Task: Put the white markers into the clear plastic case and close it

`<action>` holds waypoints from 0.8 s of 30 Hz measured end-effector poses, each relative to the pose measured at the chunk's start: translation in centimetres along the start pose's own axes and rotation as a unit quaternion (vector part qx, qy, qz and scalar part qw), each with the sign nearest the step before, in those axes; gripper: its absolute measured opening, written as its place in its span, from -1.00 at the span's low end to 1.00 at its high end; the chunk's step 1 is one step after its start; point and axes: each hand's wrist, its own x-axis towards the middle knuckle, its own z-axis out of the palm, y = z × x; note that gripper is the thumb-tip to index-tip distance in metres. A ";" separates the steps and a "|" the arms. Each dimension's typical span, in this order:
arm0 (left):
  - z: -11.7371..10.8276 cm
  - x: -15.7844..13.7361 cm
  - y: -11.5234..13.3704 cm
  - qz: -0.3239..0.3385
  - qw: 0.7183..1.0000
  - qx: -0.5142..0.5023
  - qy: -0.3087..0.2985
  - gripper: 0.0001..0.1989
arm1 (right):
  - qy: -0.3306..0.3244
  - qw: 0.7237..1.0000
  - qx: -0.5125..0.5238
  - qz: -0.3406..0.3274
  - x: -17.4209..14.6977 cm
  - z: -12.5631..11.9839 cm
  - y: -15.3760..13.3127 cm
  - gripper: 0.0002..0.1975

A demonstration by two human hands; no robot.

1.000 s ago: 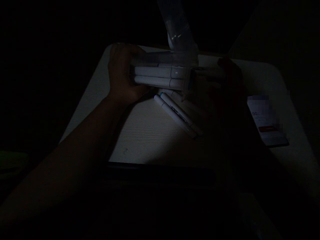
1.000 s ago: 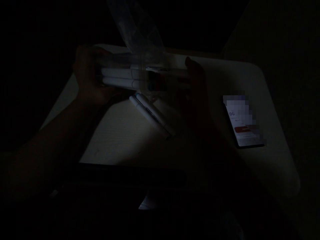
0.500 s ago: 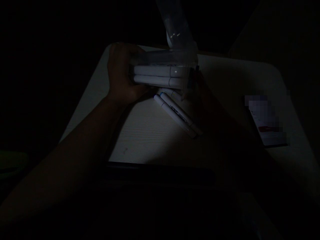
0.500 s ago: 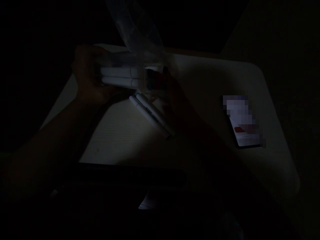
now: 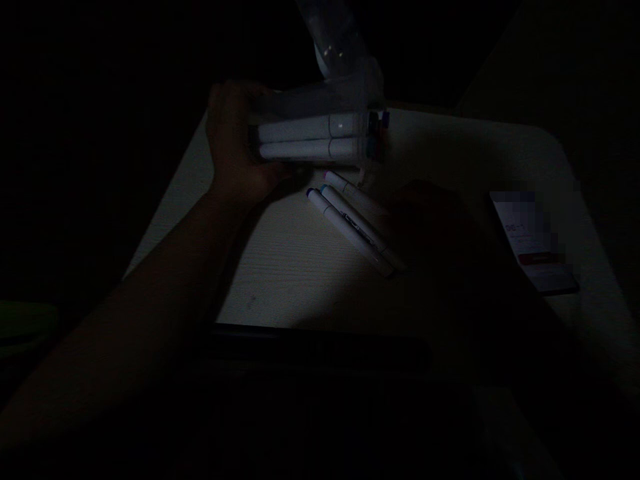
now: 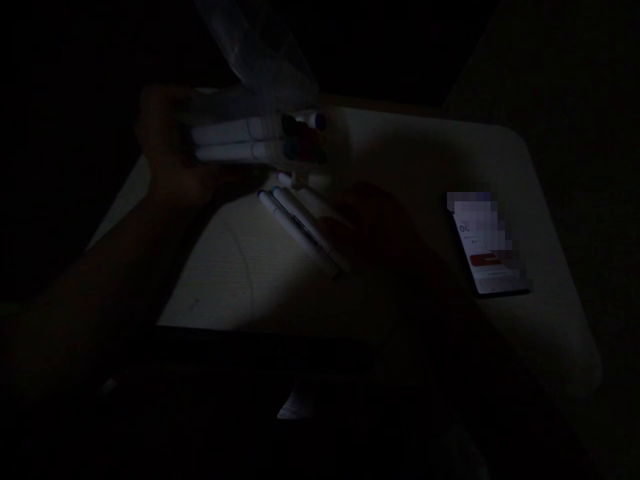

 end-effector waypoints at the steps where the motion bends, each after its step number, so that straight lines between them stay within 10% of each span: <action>1: -0.1 -0.1 0.1 0.005 1.000 0.004 0.003 -0.10 | -0.013 1.000 -0.013 -0.012 0.0 0.1 -0.1 -0.64; 8: 0.2 0.2 -0.3 0.011 0.999 0.031 0.024 -0.13 | -0.057 0.998 -0.024 -0.028 0.1 0.5 -0.7 -0.61; 24: 0.3 0.1 -1.3 0.055 0.998 0.035 0.010 -0.01 | -0.014 0.985 -0.072 0.158 0.7 -0.7 -0.1 -0.75</action>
